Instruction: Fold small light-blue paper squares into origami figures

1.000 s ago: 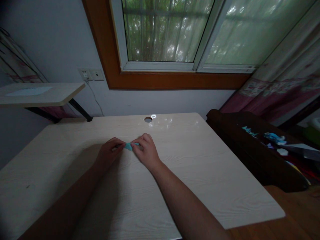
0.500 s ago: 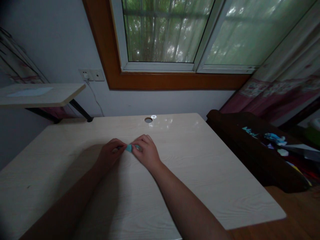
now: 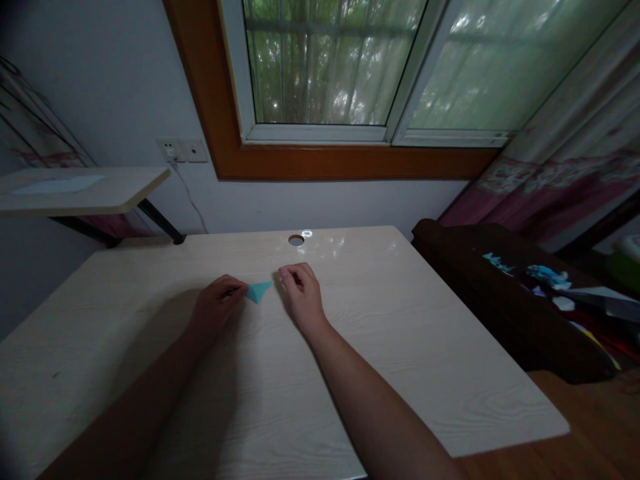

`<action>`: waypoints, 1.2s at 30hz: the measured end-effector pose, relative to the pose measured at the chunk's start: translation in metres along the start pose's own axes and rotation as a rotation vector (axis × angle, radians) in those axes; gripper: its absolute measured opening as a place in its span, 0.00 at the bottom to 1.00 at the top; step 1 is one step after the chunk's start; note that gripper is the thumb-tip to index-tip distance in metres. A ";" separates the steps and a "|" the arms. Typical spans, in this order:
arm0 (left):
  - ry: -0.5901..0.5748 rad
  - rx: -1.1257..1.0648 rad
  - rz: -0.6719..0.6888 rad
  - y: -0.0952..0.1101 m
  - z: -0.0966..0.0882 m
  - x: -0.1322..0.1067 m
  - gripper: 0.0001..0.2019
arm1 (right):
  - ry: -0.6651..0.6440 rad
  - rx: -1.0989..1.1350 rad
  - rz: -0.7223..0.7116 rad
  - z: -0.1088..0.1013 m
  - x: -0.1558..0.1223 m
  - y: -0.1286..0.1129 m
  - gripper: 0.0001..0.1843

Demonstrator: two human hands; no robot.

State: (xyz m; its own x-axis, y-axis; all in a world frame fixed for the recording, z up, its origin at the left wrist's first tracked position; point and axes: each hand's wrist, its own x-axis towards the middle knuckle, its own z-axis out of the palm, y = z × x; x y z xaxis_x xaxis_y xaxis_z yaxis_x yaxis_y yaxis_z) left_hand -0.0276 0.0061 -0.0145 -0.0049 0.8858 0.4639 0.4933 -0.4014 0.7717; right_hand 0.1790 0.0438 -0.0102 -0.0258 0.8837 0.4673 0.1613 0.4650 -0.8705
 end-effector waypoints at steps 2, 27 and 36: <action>0.000 0.002 -0.007 0.001 0.000 0.000 0.07 | -0.073 0.044 0.006 0.002 -0.002 -0.002 0.10; 0.057 -0.005 -0.057 -0.004 -0.001 0.000 0.07 | -0.047 0.012 0.019 0.001 -0.004 0.005 0.11; 0.094 -0.034 -0.146 -0.002 -0.002 0.000 0.09 | -0.031 0.011 0.010 0.002 -0.004 0.007 0.10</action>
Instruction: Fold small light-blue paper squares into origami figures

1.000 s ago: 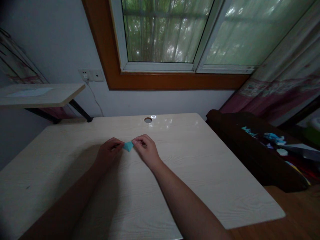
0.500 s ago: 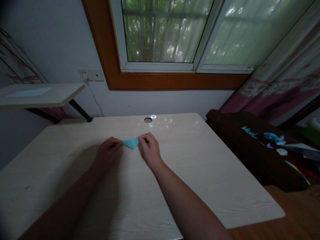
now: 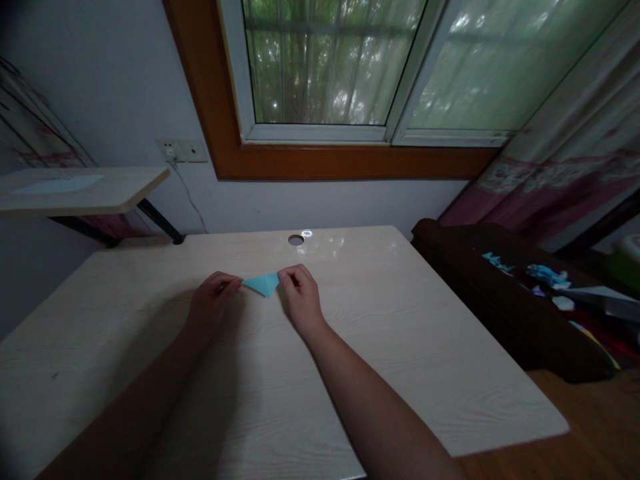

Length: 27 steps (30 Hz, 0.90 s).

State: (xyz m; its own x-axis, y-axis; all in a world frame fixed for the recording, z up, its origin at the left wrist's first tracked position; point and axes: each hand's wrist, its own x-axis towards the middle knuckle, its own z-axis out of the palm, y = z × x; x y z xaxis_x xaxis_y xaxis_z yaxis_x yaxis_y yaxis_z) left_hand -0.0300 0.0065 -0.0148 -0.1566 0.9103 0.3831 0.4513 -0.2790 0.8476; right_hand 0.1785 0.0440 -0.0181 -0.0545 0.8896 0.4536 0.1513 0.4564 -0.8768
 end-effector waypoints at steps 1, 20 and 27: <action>0.009 -0.028 -0.019 0.000 0.000 -0.001 0.10 | 0.000 -0.003 -0.003 0.000 0.000 0.000 0.10; -0.076 -0.118 -0.037 -0.001 0.003 -0.003 0.14 | -0.078 0.029 -0.024 0.001 0.000 -0.007 0.11; -0.123 -0.111 -0.050 0.000 0.003 -0.004 0.15 | -0.079 0.022 -0.058 0.001 0.001 -0.008 0.09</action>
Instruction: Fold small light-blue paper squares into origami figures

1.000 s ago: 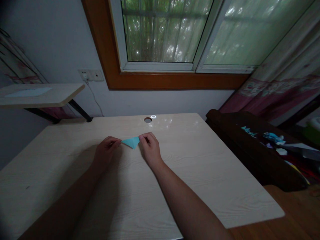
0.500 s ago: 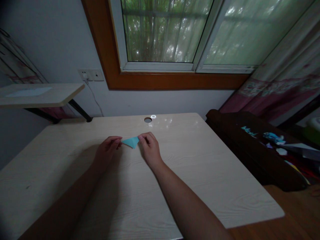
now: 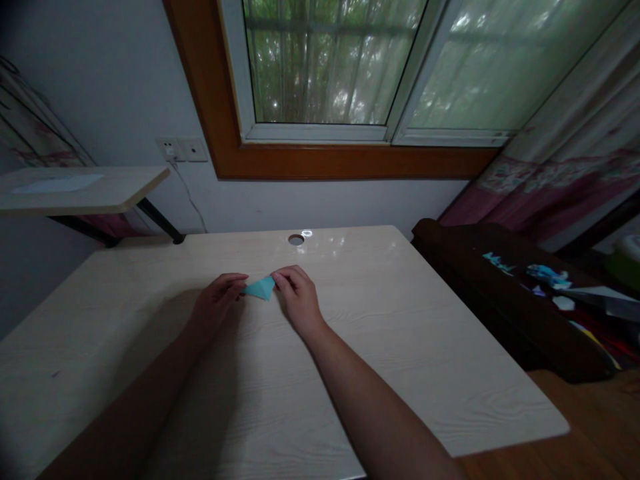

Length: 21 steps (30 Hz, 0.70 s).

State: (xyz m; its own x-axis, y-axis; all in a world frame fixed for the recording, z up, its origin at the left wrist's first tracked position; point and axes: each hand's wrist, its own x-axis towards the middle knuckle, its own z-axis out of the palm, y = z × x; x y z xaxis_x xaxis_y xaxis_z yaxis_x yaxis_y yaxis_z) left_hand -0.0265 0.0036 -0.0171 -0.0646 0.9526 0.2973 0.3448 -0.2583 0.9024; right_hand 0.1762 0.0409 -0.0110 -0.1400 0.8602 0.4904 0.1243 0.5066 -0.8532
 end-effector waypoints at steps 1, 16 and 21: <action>-0.004 0.000 0.001 -0.001 0.000 0.000 0.15 | 0.001 0.006 -0.003 0.000 0.000 0.000 0.09; -0.029 -0.112 -0.009 -0.003 0.004 0.002 0.15 | -0.065 0.097 0.000 0.000 -0.003 -0.001 0.08; -0.023 -0.095 -0.027 0.001 0.003 0.001 0.16 | -0.103 0.125 -0.008 0.000 -0.003 -0.002 0.08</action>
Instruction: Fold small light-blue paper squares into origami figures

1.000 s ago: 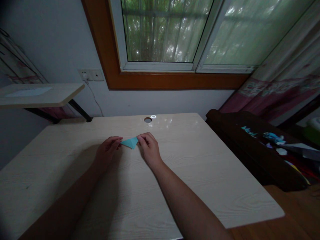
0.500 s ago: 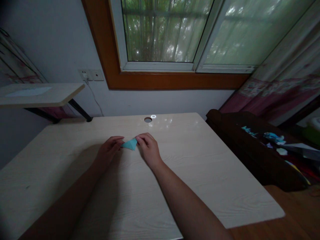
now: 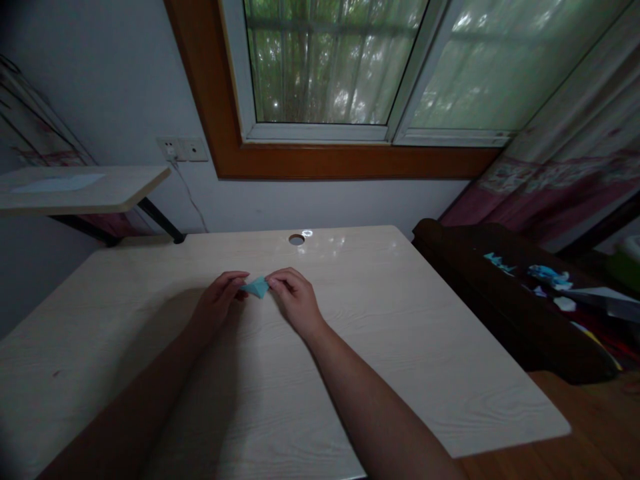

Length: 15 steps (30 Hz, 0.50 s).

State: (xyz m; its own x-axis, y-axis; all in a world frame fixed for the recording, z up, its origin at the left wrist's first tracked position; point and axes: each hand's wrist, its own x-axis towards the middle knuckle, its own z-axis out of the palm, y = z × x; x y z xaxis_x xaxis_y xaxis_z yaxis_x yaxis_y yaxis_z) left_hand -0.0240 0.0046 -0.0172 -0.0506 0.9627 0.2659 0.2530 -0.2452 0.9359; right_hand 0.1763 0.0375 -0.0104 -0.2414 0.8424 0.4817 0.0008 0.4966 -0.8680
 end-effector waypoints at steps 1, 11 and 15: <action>-0.004 0.002 -0.008 0.000 0.000 0.000 0.16 | -0.005 -0.001 0.001 0.000 0.000 0.000 0.08; -0.034 0.004 -0.003 -0.001 0.000 0.000 0.17 | -0.026 0.000 -0.017 0.001 0.000 0.001 0.07; -0.040 -0.007 0.012 -0.005 0.000 0.002 0.16 | -0.024 0.000 -0.012 0.002 0.000 0.000 0.07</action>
State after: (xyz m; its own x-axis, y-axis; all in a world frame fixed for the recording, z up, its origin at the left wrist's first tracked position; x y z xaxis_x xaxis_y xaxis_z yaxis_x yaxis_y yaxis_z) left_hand -0.0248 0.0078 -0.0210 -0.0092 0.9635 0.2676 0.2462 -0.2572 0.9345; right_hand 0.1748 0.0373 -0.0108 -0.2644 0.8311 0.4892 -0.0027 0.5066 -0.8622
